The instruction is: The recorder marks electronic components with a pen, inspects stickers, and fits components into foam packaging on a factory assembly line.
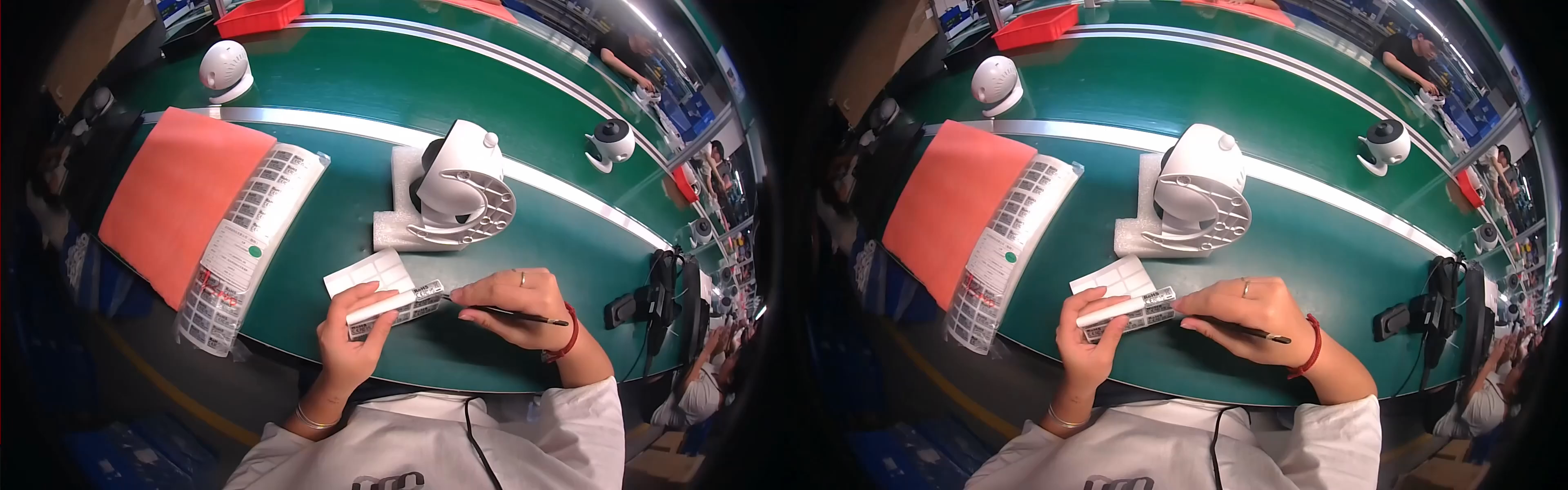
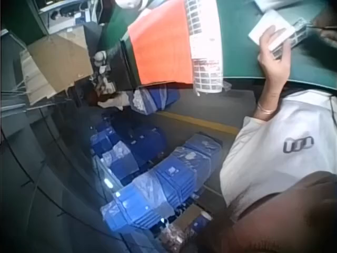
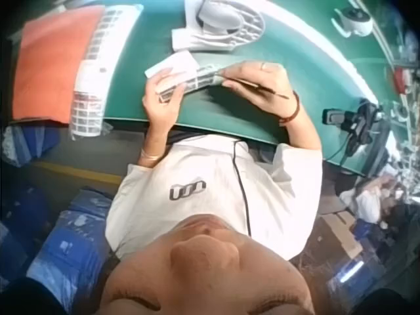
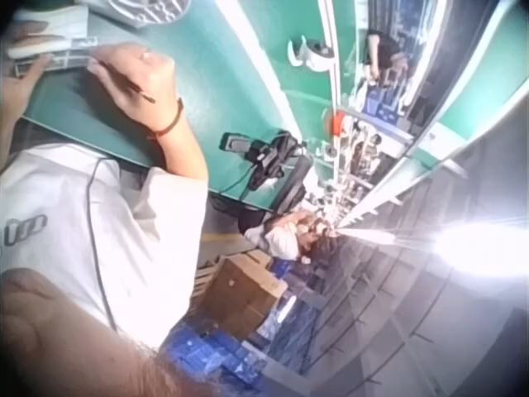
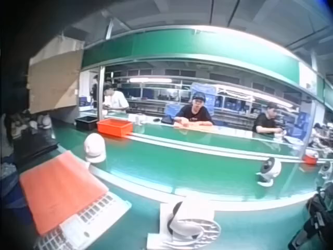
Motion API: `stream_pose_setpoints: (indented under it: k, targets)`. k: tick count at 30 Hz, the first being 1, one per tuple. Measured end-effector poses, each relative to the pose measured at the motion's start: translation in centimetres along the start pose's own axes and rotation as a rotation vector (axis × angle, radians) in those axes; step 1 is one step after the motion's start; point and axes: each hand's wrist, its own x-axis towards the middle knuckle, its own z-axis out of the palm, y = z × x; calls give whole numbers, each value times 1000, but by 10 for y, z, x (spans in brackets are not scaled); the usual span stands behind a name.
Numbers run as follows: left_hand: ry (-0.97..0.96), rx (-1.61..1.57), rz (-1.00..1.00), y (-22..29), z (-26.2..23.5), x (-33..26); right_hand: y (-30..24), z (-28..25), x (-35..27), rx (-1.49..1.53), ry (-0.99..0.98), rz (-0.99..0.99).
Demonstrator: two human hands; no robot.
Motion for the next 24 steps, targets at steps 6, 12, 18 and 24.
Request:
stream_pose_setpoints:
  k: [6, 12, 18, 24]
  targets:
    - [-59, 13, -12, 1, -3, 2, -1, -1, 3, -21, 82, 0]
    - [-103, 30, -39, 2, -1, 2, 11, 8, -2, -430, 173, -174]
    - [-44, 21, -71, 0, 1, 4, -1, 4, -1, -106, 123, -10]
    - [-65, -13, -153, 5, -1, 4, 1, 6, -2, 60, 29, 100]
